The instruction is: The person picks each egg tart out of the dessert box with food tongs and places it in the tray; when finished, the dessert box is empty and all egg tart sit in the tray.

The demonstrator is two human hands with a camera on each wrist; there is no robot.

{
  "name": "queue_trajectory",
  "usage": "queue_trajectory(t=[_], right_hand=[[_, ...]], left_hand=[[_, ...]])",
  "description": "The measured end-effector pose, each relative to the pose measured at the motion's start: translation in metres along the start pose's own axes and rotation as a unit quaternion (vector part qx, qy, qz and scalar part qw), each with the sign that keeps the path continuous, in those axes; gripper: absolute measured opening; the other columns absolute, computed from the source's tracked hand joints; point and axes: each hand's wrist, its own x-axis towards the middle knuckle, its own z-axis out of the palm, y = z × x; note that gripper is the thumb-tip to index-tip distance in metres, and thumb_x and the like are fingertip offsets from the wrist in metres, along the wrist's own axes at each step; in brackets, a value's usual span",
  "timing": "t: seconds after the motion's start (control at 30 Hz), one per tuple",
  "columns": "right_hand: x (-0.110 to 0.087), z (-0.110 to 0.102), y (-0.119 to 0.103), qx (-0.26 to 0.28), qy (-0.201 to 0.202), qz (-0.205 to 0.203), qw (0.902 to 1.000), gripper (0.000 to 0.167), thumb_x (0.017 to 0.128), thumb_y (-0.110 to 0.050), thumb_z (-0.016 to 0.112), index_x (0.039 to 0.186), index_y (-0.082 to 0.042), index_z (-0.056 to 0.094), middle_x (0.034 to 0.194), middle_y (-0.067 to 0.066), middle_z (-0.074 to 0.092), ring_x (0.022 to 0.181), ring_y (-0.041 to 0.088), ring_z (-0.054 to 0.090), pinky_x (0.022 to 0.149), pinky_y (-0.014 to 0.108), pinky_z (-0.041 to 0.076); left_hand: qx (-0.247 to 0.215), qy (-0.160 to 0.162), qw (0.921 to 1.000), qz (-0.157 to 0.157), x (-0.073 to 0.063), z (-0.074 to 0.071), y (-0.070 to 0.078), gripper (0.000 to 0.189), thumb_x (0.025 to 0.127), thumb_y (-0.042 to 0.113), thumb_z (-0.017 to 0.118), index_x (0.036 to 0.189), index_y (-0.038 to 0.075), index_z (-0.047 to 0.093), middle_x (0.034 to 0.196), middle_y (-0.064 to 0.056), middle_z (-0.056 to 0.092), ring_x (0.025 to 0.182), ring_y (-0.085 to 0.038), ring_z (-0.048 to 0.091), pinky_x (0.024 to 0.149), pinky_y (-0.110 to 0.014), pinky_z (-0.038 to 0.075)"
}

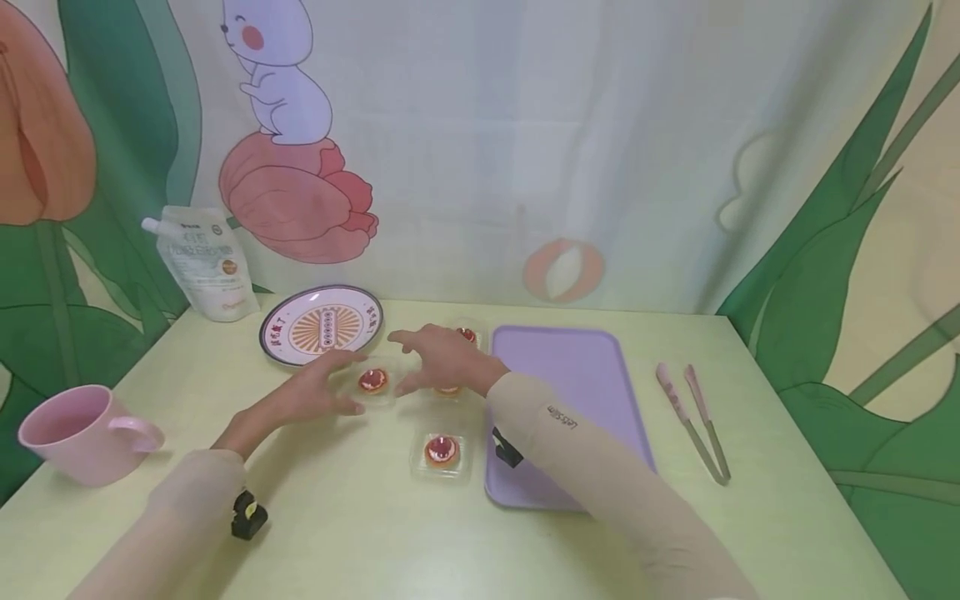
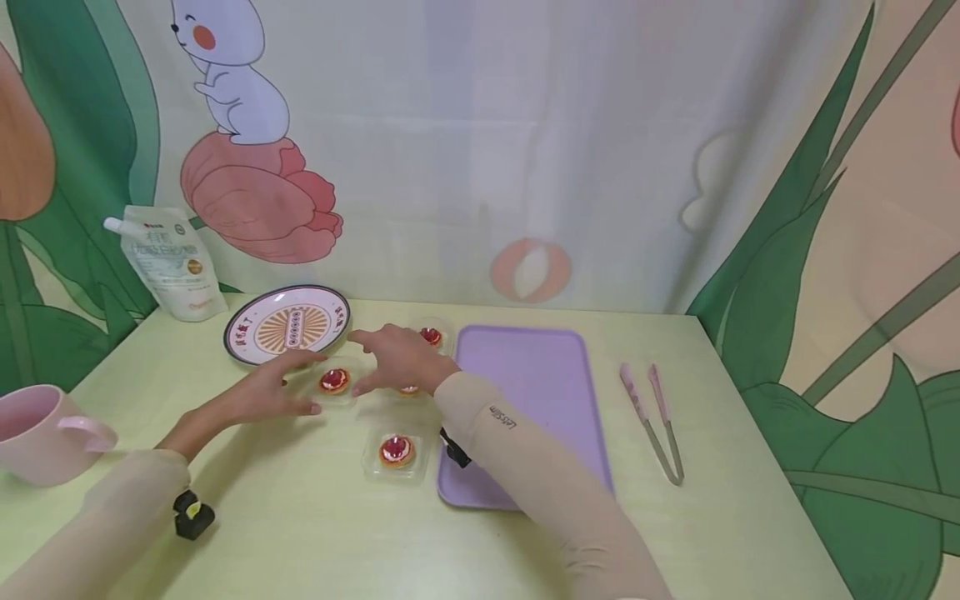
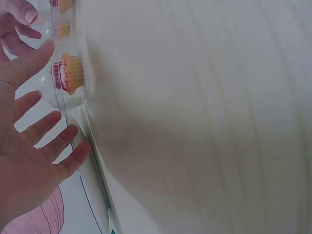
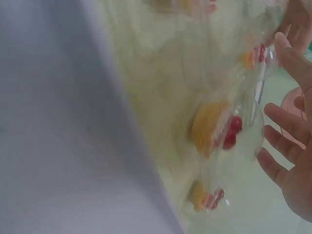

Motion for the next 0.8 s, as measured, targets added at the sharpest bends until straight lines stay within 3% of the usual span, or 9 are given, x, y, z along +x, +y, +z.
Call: queue_trajectory(t=[0.17,0.4,0.8], right_hand=[[0.010,0.009,-0.005,0.010,-0.021,0.005,0.9997,0.077,0.082,-0.049,0.078,0.147,-0.018,0.049,0.131,0.004,0.066,0.121,0.022,0.057,0.101,0.039,0.050],[0.015,0.022,-0.010,0.017,-0.022,0.005,0.9996,0.076,0.081,-0.049,0.079,0.145,-0.020,0.051,0.133,0.002,0.065,0.122,0.021,0.058,0.101,0.038,0.050],[0.017,0.018,-0.013,0.006,-0.015,0.023,0.9996,0.077,0.081,-0.049,0.079,0.146,-0.021,0.050,0.142,-0.001,0.059,0.131,0.021,0.053,0.108,0.040,0.046]], left_hand=[[0.009,-0.006,0.9999,-0.002,0.002,0.003,-0.005,0.080,0.077,0.018,0.086,0.144,-0.002,0.047,0.147,-0.027,0.048,0.134,-0.050,0.045,0.110,-0.061,0.039],[0.024,-0.005,0.9997,-0.007,-0.003,0.007,-0.007,0.076,0.078,0.016,0.085,0.142,-0.002,0.049,0.145,-0.026,0.051,0.132,-0.049,0.049,0.108,-0.060,0.041],[0.049,0.015,0.9987,0.004,0.000,0.003,-0.004,0.073,0.078,0.016,0.085,0.140,-0.002,0.052,0.142,-0.024,0.055,0.132,-0.046,0.050,0.110,-0.060,0.039]])
